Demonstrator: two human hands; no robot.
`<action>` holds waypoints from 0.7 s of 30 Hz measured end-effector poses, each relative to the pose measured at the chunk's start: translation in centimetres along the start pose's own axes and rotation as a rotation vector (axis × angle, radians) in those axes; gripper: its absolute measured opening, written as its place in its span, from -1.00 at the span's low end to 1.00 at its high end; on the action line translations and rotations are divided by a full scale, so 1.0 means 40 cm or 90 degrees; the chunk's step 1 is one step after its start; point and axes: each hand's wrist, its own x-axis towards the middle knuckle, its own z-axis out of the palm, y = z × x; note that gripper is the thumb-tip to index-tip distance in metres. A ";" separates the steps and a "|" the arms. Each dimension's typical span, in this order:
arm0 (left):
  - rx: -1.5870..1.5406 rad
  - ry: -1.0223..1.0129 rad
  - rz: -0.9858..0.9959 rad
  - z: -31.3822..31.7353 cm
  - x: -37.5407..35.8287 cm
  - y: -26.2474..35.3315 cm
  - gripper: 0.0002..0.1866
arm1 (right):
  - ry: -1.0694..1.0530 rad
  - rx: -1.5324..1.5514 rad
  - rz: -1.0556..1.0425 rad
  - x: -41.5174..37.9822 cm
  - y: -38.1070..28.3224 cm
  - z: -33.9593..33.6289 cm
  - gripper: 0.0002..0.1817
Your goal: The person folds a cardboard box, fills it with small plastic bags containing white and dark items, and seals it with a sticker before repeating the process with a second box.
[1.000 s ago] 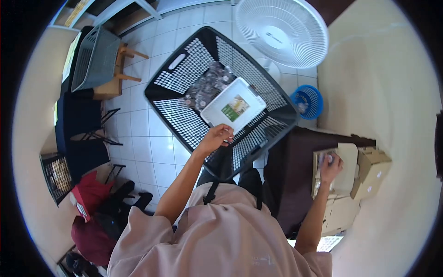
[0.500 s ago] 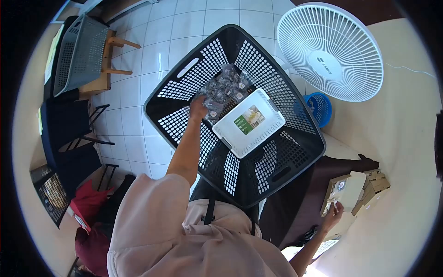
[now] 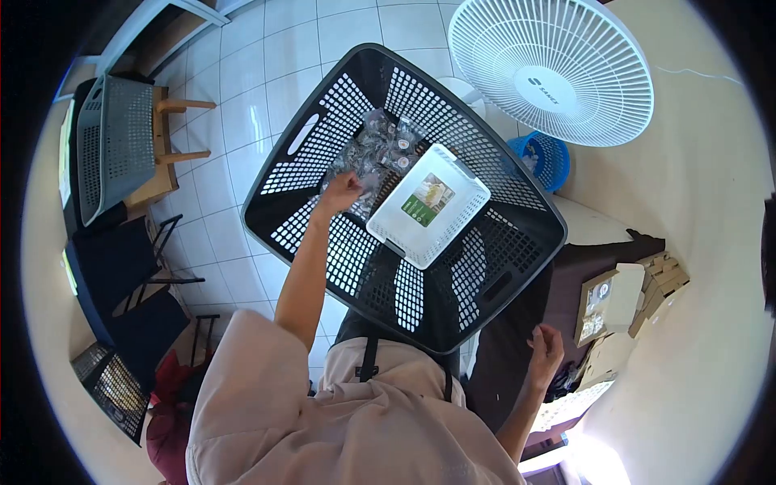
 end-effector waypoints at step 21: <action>-0.613 -0.168 0.155 0.080 -0.516 0.662 -0.88 | -0.308 0.480 -0.100 0.025 -0.132 0.196 -0.78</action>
